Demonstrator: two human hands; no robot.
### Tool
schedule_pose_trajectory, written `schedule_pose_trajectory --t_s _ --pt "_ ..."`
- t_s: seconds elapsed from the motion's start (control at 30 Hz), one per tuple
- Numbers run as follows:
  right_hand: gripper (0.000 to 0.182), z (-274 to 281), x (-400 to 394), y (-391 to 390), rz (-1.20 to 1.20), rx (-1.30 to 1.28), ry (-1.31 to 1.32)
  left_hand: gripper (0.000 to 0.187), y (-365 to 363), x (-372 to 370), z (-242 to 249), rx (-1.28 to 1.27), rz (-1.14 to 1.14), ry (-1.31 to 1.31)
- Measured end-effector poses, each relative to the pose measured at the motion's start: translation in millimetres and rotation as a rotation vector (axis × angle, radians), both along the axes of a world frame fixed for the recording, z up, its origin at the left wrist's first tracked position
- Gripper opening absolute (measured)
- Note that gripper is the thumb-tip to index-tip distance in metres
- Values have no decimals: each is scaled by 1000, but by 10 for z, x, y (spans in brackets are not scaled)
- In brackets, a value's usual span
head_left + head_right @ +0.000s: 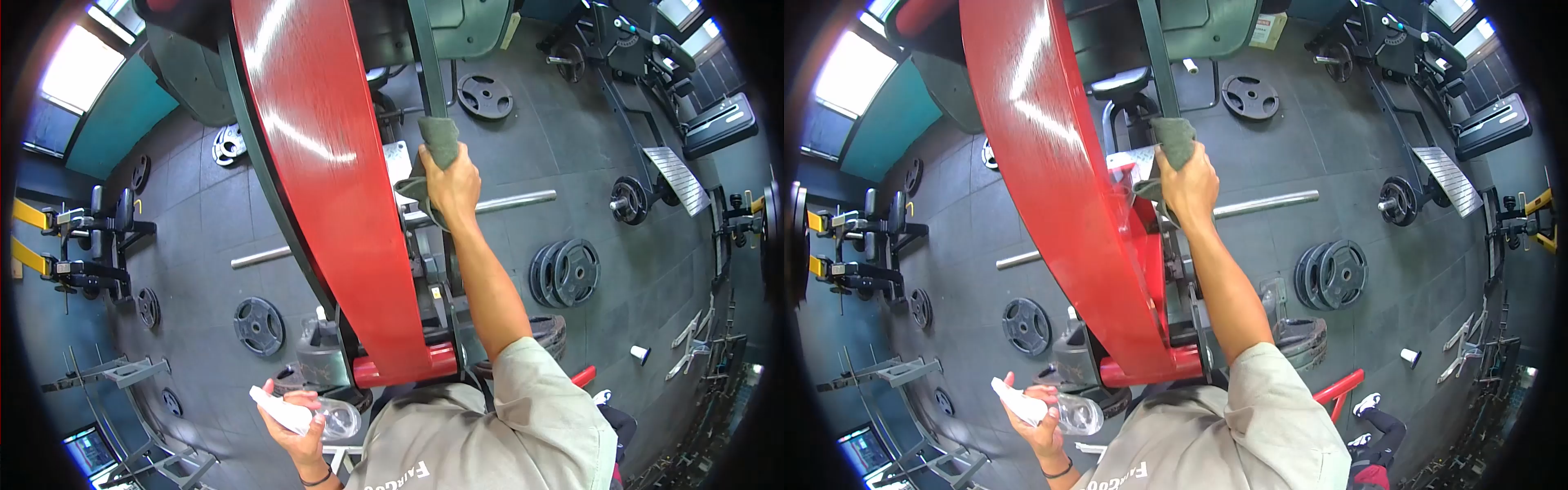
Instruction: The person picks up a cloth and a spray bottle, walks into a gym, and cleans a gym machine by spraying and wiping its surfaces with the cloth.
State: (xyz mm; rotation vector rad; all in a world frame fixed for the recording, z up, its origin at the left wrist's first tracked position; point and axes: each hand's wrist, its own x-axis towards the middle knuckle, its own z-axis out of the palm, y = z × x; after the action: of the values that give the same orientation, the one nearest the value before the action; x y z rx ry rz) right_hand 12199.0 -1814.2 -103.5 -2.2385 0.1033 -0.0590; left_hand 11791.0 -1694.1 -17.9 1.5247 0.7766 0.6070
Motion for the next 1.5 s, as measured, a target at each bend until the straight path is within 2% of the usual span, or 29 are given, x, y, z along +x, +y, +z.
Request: schedule_pose_trajectory --t_s 0.07,0.2,0.4,0.6,0.73,0.97,1.07,1.2,1.3,1.33,1.43,1.5 --pt "58 223 261 129 2 -131 -29 101 63 34 4 6 22 5" --pt "57 665 759 417 -37 -176 -161 99 166 173 40 -8 84 5" --pt "59 1306 1704 886 -78 -232 -304 97 353 338 16 109 101 -20" --pt "63 1408 1780 908 -58 -169 -265 93 321 452 263 129 70 -71" --pt "58 1334 1681 857 -12 -229 -325 89 263 291 387 186 57 -178" --pt "46 415 677 457 -56 -276 -388 87 282 -70 355 182 121 -177" --pt "47 57 185 181 -17 -242 -286 87 313 -114 393 180 146 -175" --pt "49 -730 -649 -378 77 -30 -135 88 382 -160 561 302 59 -220" --pt "51 -614 -562 -551 250 38 85 91 307 -258 604 292 133 -262" --pt "48 -620 -464 -580 319 41 72 93 268 -294 603 286 151 -264" --pt "48 -725 -288 -638 492 660 347 92 174 -499 518 264 181 -237" --pt "49 -847 -197 -651 530 795 441 89 106 -637 507 274 162 -218"
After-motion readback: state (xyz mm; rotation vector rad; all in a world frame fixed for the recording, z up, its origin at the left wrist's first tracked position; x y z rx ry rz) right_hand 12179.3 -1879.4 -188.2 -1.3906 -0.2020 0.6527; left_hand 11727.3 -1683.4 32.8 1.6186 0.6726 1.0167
